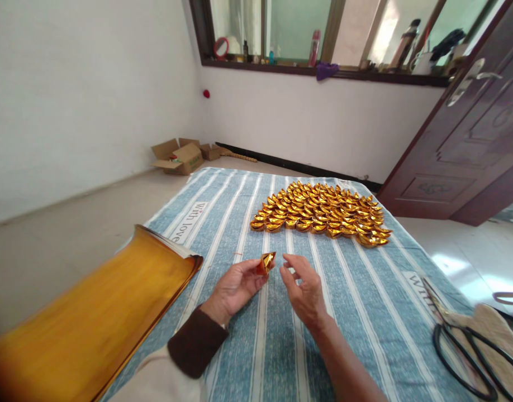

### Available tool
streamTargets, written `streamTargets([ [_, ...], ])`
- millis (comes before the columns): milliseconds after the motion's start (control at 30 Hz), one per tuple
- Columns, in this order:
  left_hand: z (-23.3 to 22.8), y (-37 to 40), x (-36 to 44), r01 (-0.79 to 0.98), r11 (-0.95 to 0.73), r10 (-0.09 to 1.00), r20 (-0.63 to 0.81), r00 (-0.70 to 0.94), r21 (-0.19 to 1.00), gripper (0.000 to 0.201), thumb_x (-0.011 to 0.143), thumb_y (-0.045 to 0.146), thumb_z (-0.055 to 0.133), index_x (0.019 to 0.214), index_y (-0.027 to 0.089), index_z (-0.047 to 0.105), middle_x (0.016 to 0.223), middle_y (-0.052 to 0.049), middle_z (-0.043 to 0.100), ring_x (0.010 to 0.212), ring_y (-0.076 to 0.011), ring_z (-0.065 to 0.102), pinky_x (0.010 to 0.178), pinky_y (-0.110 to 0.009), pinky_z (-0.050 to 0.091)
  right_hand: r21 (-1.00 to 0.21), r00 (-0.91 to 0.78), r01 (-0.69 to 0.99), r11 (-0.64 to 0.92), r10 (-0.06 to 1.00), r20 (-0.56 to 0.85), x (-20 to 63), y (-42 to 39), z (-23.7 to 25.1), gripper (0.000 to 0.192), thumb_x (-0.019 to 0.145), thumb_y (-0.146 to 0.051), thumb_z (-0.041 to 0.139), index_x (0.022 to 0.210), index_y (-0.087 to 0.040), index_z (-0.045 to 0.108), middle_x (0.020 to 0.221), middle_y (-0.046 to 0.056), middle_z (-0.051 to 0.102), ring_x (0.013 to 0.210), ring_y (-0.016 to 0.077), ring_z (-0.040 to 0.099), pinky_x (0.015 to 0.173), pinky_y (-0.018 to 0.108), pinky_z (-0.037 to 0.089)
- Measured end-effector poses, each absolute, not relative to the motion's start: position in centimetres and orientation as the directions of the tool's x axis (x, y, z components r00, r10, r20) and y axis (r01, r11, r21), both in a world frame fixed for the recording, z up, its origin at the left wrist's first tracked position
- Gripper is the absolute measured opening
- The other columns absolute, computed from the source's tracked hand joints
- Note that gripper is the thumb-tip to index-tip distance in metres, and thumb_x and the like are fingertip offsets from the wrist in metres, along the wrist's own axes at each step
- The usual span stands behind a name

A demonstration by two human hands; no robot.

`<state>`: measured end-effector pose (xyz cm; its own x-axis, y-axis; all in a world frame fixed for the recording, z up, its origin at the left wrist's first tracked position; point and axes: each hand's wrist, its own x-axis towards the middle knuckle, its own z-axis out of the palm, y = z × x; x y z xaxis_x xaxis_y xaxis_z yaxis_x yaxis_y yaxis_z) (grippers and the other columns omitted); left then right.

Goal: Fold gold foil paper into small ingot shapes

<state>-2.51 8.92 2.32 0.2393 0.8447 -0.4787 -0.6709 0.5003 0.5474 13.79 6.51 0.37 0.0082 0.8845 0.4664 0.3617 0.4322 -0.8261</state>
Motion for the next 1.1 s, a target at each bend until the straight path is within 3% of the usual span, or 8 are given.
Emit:
streamTargets([
  [267, 2.3, 8.6, -2.6, -0.678, 0.581, 0.805, -0.438, 0.399, 0.45, 0.014, 0.078, 0.007, 0.058, 0.084, 0.004, 0.07, 0.085, -0.015, 0.073, 0.08, -0.0199, 0.067, 0.069, -0.027, 0.052, -0.935, 0.036, 0.15, 0.32, 0.944, 0.329, 14.0, 7.0, -0.3, 0.03, 0.084, -0.032, 0.061, 0.112, -0.023, 0.064, 0.109, 0.008, 0.065, 0.094, 0.021, 0.066, 0.071, 0.033, 0.058],
  [600, 2.6, 8.5, -2.5, -0.672, 0.603, 0.79, -0.438, 0.429, 0.429, 0.015, 0.079, 0.004, 0.055, 0.077, 0.005, 0.07, 0.079, -0.011, 0.073, 0.075, -0.0181, 0.065, 0.076, -0.033, 0.051, -0.864, 0.004, 0.244, 0.441, 0.89, 0.455, 13.9, 6.9, 0.9, 0.024, 0.082, -0.026, 0.062, 0.105, -0.026, 0.07, 0.114, 0.007, 0.065, 0.108, 0.0216, 0.06, 0.081, 0.034, 0.054],
  [1100, 2.2, 8.4, -2.6, -0.602, 0.657, 0.753, -0.434, 0.495, 0.453, 0.009, 0.083, 0.012, 0.06, 0.081, 0.008, 0.067, 0.079, -0.01, 0.071, 0.077, -0.0202, 0.066, 0.079, -0.038, 0.051, -0.935, 0.013, 0.129, 0.329, 0.943, 0.334, 14.0, 6.9, 0.8, 0.014, 0.079, -0.032, 0.066, 0.087, -0.023, 0.074, 0.104, 0.007, 0.069, 0.099, 0.0221, 0.064, 0.087, 0.038, 0.052],
])
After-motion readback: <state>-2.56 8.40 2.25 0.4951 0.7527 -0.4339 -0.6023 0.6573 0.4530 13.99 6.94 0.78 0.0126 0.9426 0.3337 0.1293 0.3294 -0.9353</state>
